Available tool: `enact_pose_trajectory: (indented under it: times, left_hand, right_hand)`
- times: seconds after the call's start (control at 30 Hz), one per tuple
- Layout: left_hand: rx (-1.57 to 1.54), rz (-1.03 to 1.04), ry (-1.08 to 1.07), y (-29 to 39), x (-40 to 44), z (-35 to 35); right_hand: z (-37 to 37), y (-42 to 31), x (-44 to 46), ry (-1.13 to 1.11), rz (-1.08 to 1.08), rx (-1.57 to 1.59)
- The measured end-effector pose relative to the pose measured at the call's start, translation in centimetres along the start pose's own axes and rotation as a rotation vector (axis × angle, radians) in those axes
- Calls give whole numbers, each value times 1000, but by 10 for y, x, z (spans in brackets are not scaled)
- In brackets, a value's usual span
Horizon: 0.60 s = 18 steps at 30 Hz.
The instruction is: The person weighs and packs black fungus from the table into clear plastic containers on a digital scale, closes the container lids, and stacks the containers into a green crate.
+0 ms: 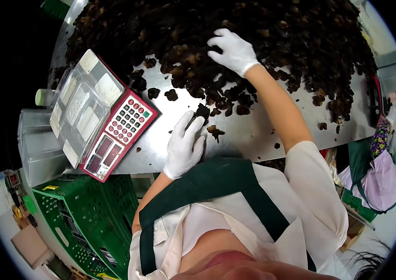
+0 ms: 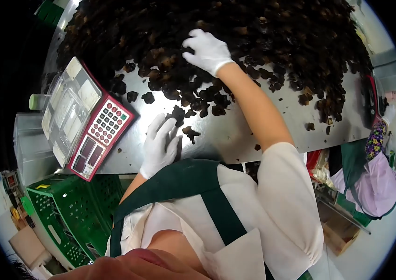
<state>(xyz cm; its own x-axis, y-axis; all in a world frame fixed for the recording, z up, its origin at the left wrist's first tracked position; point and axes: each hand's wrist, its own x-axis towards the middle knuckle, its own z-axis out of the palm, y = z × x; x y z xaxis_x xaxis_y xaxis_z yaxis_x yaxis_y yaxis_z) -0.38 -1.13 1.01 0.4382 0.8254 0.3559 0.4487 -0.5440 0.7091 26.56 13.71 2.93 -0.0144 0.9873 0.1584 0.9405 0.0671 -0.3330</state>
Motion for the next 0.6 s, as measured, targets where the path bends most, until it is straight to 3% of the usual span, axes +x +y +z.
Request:
enact_pose_trajectory:
  times: [0.07,0.1,0.13,0.17,0.2,0.23,0.27,0.3,0.33,0.4,0.53,0.6]
  left_hand:
    - [21,130,62,7,2,-36]
    - [325,296,173,4,0,-62]
    - [447,316,318,-2,-3,-85]
    - [375,-2,284,-32,-30,-111]
    - [650,32,322,-21,-13,-152]
    - [519,57,649,-18,0,-162]
    - [686,-15,630,-24,2,-191]
    - [555,-151,648,-40,-2,-211]
    - [564,-198,683,-54,-8,-220]
    - [260,-194,572,-72,-13,-232]
    - [52,-358,606,-77,-17,-217]
    - [126,-335,576,-69,-9,-208]
  right_hand:
    - [-6,11,-13,-15,79,113]
    - [-11,16,-17,6,94,197]
    - [-16,20,-20,31,111,280]
    - [-14,29,-18,73,137,453]
    - [-21,29,-18,69,201,699]
    - [-35,25,-17,31,297,882]
    - [-45,21,-17,-5,395,1064]
    - [-42,23,-13,76,466,1239]
    - [-47,24,-12,-58,540,1587]
    - [-45,27,-11,-361,480,2212]
    - [-31,10,0,-299,284,2204]
    - [-31,-4,5,-450,244,2352]
